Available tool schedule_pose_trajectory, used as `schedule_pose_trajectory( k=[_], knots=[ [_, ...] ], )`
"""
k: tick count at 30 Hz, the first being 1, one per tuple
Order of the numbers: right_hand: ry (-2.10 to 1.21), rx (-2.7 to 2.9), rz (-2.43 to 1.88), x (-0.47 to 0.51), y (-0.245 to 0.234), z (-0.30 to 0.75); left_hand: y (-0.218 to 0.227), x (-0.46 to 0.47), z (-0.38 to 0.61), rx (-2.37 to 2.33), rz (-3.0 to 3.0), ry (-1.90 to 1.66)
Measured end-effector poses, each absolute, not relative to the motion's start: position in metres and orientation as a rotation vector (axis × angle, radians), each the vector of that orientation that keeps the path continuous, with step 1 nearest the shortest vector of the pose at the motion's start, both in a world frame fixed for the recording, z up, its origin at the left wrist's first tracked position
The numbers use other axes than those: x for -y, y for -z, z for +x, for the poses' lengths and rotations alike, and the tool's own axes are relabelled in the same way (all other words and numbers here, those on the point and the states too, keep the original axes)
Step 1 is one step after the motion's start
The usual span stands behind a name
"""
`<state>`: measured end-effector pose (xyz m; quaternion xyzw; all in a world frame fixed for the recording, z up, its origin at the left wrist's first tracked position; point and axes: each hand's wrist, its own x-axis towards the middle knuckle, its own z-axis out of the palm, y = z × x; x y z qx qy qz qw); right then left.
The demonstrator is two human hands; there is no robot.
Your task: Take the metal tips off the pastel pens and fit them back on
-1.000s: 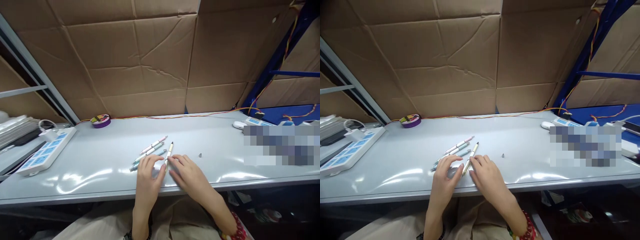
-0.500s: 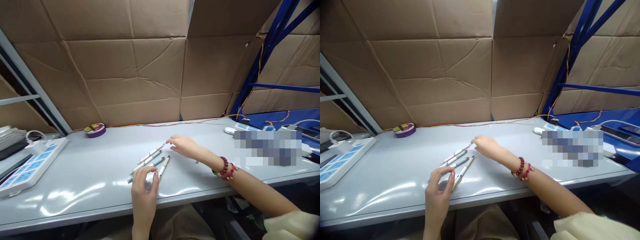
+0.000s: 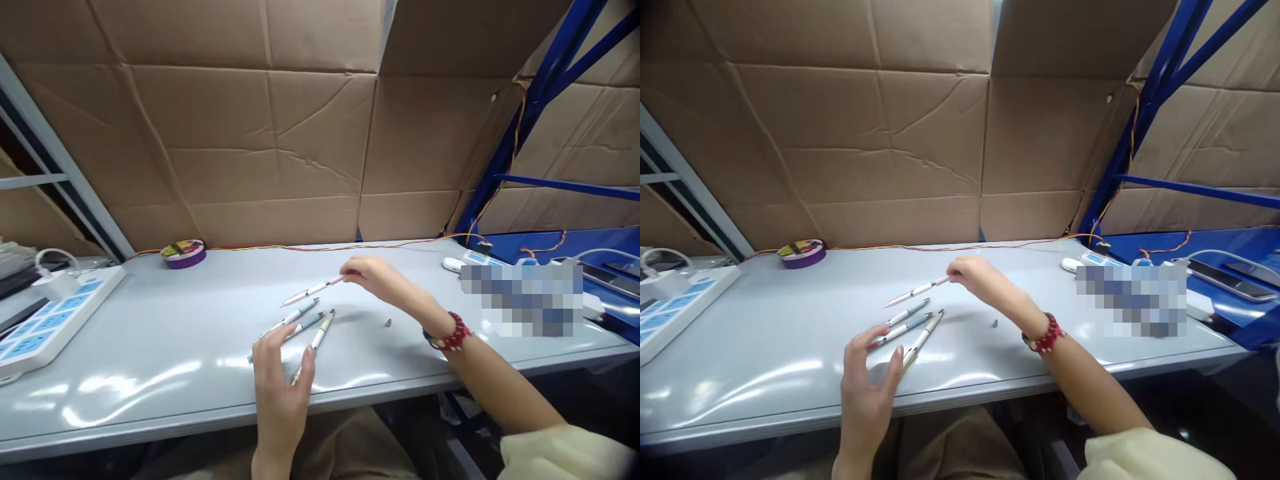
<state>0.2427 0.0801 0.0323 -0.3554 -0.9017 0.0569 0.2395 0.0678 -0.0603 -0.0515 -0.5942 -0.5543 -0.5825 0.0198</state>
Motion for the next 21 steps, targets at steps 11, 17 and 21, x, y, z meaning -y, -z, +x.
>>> schedule_pose_trajectory(
  k=[11, 17, 21],
  knots=[
    [-0.964, 1.866, -1.092, 0.038, 0.025, 0.268, 0.063, 0.064, 0.062, 1.366, -2.114, 1.354],
    [-0.987, 1.697, -1.035, 0.035, 0.031, 0.258, 0.062, 0.065, 0.059, 1.432, -2.136, 1.447],
    [-0.988, 1.663, -0.966, 0.035, 0.029, 0.255, 0.062, 0.065, 0.058, 1.524, -2.149, 1.439]
  ],
)
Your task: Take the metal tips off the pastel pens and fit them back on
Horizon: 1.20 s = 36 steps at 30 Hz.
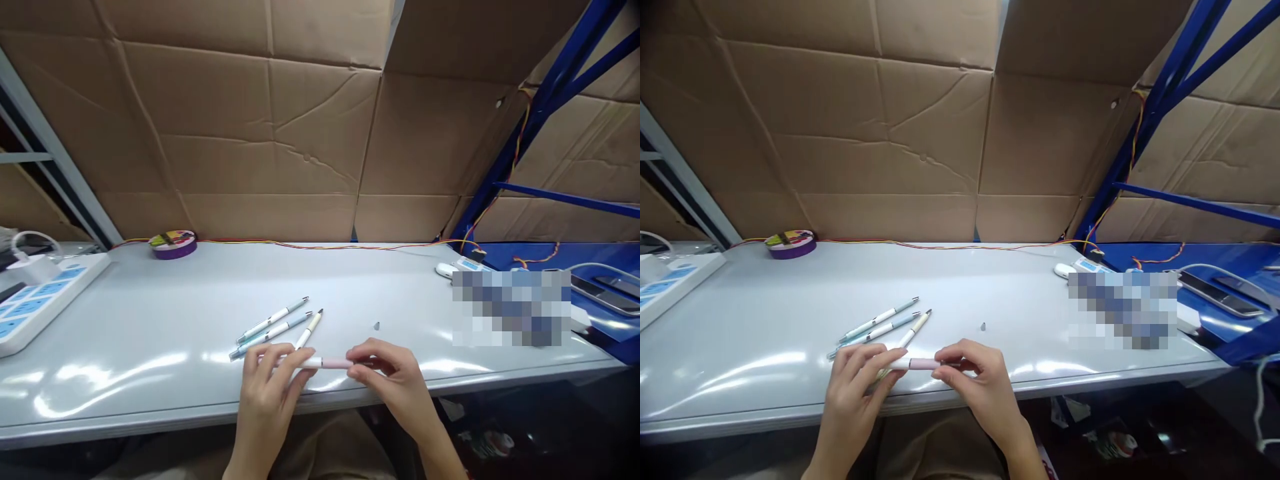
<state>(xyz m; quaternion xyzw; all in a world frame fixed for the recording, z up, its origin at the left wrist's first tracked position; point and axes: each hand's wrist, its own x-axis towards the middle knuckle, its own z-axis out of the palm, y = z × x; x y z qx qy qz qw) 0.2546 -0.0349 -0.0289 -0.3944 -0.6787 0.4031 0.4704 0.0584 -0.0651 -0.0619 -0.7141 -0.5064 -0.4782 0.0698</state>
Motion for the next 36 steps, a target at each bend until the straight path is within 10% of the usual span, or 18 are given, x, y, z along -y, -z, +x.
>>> schedule_pose_trajectory(
  k=[8, 14, 36],
  knots=[
    [-0.695, 1.747, -0.748, 0.033, 0.034, 0.252, 0.060, 0.067, 0.055, 1.480, -2.186, 1.540],
    [-0.277, 1.771, -1.449, 0.002, 0.044, 0.279, 0.059, 0.070, 0.055, 1.560, -2.171, 1.766],
    [-0.956, 1.375, -0.839, 0.019, 0.043, 0.255, 0.051, 0.066, 0.062, 1.801, -2.321, 1.343]
  ],
)
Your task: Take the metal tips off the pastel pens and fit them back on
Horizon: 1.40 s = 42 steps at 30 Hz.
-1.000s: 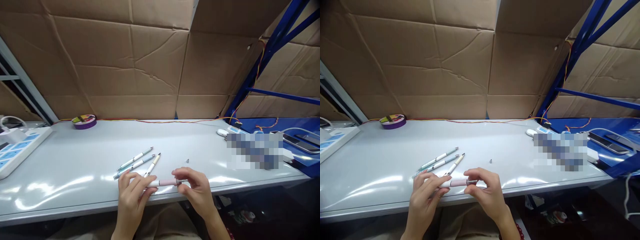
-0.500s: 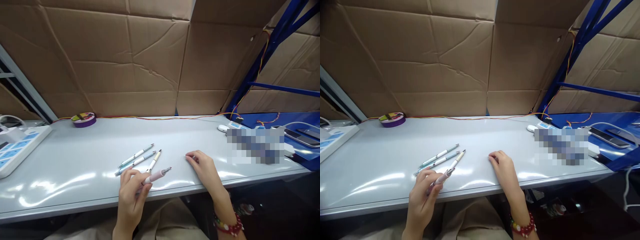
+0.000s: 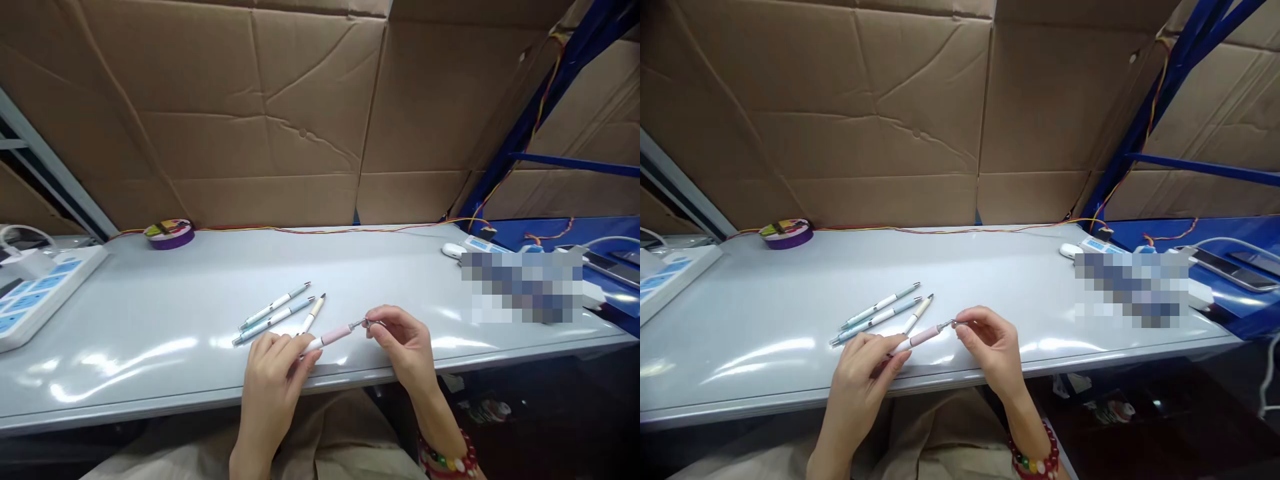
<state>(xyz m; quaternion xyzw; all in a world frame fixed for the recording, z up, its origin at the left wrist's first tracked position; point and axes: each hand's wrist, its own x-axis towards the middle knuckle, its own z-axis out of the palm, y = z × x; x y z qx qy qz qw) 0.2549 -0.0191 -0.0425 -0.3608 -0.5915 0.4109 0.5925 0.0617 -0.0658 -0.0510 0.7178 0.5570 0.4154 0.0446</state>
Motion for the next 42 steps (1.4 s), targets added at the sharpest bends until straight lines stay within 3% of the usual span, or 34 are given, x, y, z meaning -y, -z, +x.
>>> schedule_pose_trajectory(
  k=[12, 29, 42],
  knots=[
    [-0.942, 1.444, -0.752, 0.0164, 0.0497, 0.2582, 0.0473, 0.0684, 0.0639, -1.773, 2.219, -1.065],
    [-1.043, 1.511, -0.814, 0.0172, 0.0451, 0.2579, 0.0501, 0.0683, 0.0636, -1.755, 2.189, -1.157],
    [-0.853, 1.691, -0.864, 0.0167, 0.0476, 0.2562, 0.0430, 0.0704, 0.0624, -1.716, 2.135, -1.102]
  ],
)
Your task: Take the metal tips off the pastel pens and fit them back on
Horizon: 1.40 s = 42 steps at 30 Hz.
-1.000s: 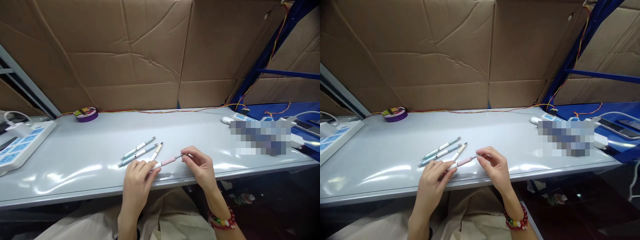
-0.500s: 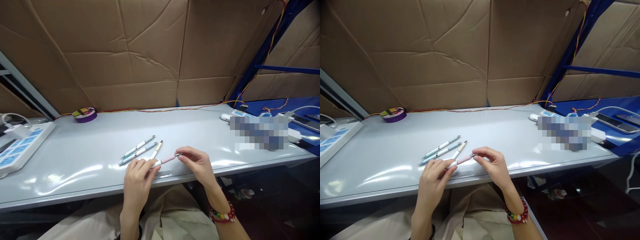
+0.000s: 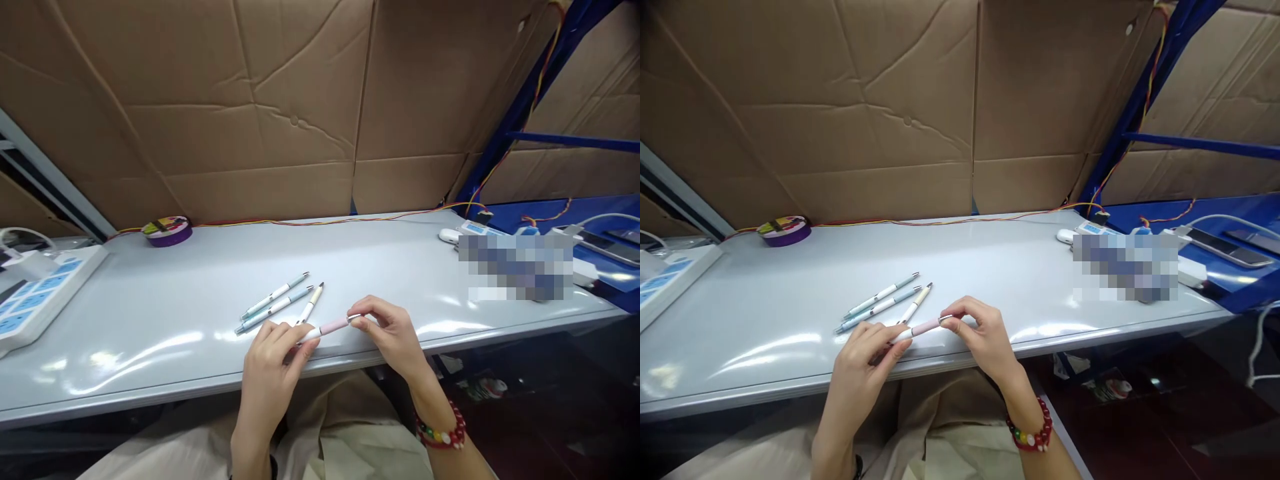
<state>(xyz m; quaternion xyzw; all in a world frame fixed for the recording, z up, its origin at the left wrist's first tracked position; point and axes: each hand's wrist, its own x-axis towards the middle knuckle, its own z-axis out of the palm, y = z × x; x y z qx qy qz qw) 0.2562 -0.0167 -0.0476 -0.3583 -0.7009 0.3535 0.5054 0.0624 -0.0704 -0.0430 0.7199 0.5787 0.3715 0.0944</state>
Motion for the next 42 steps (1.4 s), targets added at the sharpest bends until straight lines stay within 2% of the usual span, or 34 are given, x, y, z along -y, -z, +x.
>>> schedule_pose_trajectory(
  k=[5, 11, 18, 31, 37, 42],
  knots=[
    [-0.687, 1.894, -0.919, 0.0180, 0.0466, 0.2517, 0.0439, 0.0710, 0.0599, -1.682, 2.156, -1.006],
    [-0.809, 1.901, -0.975, 0.0192, 0.0445, 0.2499, 0.0467, 0.0692, 0.0639, -1.753, 2.146, -1.088],
    [-0.996, 1.606, -0.880, 0.0183, 0.0476, 0.2564, 0.0486, 0.0687, 0.0645, -1.721, 2.117, -1.232],
    [-0.950, 1.681, -0.836, 0.0188, 0.0514, 0.2573, 0.0468, 0.0705, 0.0664, -1.690, 2.094, -1.225],
    [-0.867, 1.928, -0.934, 0.0195, 0.0437, 0.2546, 0.0465, 0.0706, 0.0633, -1.682, 2.145, -1.145],
    [-1.002, 1.687, -0.816, 0.0196, 0.0452, 0.2552, 0.0482, 0.0696, 0.0635, -1.716, 2.131, -1.235]
  ],
)
